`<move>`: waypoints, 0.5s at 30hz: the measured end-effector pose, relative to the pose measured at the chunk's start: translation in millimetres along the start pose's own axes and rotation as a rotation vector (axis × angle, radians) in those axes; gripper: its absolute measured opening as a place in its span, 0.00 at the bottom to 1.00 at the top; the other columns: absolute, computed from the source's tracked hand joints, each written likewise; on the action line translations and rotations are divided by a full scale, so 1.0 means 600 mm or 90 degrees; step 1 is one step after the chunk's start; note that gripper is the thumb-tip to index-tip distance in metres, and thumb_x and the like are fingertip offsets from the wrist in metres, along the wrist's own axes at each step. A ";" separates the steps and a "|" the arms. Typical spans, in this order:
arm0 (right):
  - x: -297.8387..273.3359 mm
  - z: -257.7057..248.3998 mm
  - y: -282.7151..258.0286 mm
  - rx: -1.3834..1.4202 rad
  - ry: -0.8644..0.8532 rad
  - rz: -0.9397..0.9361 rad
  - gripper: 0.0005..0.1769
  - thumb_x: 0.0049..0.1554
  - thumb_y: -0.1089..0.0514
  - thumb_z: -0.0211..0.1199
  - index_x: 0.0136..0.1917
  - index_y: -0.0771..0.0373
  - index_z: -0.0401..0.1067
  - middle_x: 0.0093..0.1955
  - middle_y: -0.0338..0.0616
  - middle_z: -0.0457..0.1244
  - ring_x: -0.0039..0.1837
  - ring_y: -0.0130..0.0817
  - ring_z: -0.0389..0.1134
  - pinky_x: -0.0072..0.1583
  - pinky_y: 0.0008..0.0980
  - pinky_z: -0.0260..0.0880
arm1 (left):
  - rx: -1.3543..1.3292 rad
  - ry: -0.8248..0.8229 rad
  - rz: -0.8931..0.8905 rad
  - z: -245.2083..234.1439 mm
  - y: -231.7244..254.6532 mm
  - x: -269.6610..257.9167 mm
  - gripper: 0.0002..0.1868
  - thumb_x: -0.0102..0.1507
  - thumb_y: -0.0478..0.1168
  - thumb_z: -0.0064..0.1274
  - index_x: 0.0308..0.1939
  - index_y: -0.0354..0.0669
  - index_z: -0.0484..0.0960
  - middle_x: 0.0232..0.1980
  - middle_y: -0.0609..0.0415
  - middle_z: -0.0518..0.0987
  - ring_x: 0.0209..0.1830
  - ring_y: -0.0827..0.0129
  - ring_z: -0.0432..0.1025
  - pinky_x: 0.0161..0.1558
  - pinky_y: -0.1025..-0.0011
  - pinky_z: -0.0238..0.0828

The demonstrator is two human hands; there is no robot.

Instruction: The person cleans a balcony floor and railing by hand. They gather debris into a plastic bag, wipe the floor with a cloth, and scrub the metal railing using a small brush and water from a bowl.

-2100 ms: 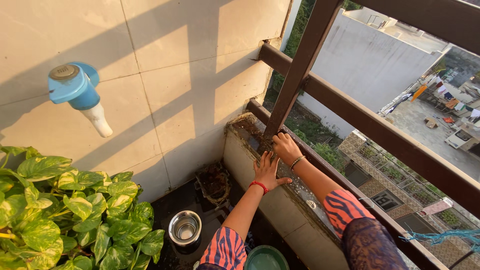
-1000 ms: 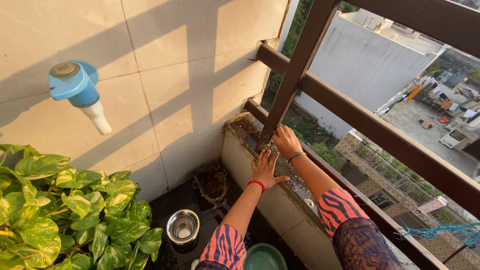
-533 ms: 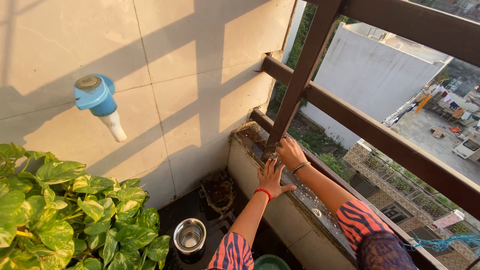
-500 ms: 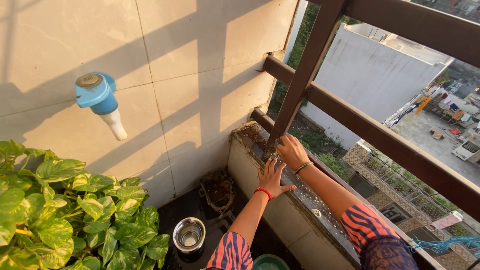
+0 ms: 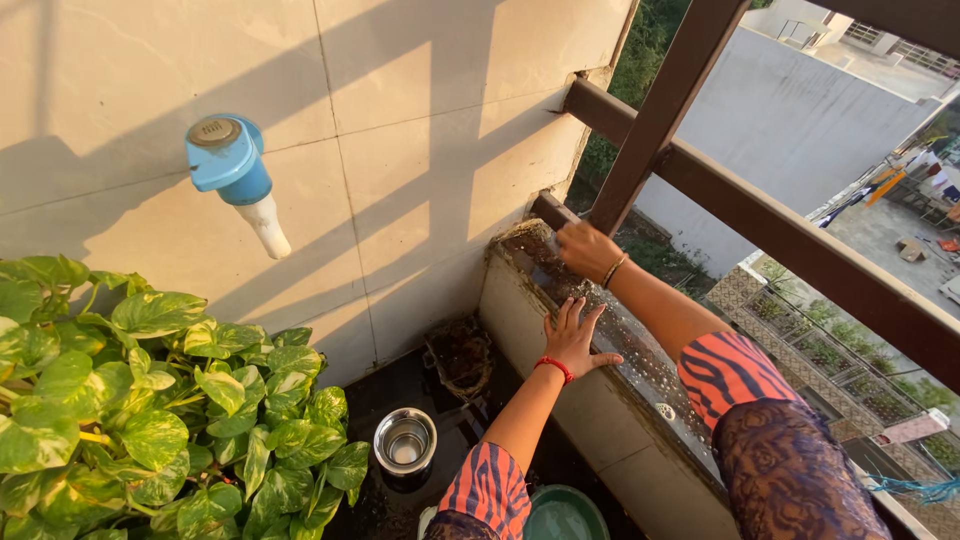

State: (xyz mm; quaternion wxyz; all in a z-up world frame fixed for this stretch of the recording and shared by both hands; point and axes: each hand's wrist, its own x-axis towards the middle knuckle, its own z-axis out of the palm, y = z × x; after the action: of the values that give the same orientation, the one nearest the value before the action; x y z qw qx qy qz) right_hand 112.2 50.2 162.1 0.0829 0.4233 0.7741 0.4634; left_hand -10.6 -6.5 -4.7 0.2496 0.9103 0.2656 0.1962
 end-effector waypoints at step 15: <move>-0.044 0.005 -0.038 0.077 -0.060 0.146 0.05 0.47 0.58 0.65 0.36 0.60 0.76 0.47 0.44 0.65 0.55 0.37 0.66 0.56 0.34 0.69 | -0.059 0.174 -0.211 0.001 0.046 -0.016 0.83 0.46 0.76 0.65 0.81 0.32 0.29 0.84 0.29 0.32 0.85 0.43 0.26 0.76 0.40 0.25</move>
State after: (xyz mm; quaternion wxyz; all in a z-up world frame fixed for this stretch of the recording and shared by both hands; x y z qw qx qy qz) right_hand 117.6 28.0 135.6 0.0400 0.5348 0.7423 0.4017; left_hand -6.8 -32.4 7.8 0.2818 0.8066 0.4334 0.2866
